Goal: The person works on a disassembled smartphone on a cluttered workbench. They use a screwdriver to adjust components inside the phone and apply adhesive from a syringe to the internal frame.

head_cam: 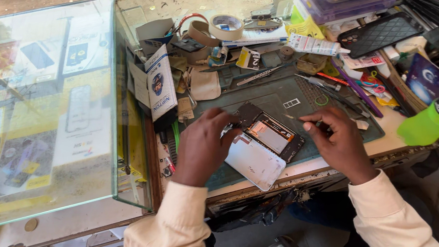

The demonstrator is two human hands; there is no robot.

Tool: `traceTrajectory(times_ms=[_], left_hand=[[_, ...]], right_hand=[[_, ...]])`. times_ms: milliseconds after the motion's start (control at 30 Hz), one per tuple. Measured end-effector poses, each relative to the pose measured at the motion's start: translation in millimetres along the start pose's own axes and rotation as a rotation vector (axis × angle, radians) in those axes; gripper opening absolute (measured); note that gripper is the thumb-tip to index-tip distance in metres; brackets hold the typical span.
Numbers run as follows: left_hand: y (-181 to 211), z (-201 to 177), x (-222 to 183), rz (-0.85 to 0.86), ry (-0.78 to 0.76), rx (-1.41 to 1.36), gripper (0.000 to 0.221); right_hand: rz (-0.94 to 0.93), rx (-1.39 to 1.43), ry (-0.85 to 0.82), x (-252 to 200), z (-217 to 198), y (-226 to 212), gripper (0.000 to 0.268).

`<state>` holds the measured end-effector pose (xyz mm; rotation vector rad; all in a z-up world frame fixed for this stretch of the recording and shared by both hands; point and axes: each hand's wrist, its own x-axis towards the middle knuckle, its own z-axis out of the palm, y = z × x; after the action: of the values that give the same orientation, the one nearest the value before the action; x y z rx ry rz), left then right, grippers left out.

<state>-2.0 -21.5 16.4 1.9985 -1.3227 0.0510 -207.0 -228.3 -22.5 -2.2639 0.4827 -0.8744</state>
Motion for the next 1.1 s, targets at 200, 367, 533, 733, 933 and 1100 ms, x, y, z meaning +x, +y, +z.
traceTrajectory(times_ms=[200,367,533,733,933,1100], left_hand=[[0,-13,-12,0.000,-0.209,0.011,0.021],[-2,-9,-14,0.011,-0.335,0.051,0.021],[-1,-13,-13,0.029,-0.333,-0.018,0.028],[-4,-4,-7,-0.034,-0.172,0.029,0.024],[-12,7,-4,0.000,-0.066,0.037,0.028],[-15,7,-5,0.003,-0.064,0.024,0.030]], right_hand=[[0.039,-0.041,-0.008,-4,1,0,0.015],[0.018,-0.066,-0.006,-3,2,-1,0.016],[0.072,-0.133,-0.036,2,5,-7,0.016],[0.083,-0.018,-0.181,29,21,-13,0.021],[0.012,-0.120,-0.413,65,38,-30,0.021],[0.036,0.192,-0.383,59,26,-12,0.033]])
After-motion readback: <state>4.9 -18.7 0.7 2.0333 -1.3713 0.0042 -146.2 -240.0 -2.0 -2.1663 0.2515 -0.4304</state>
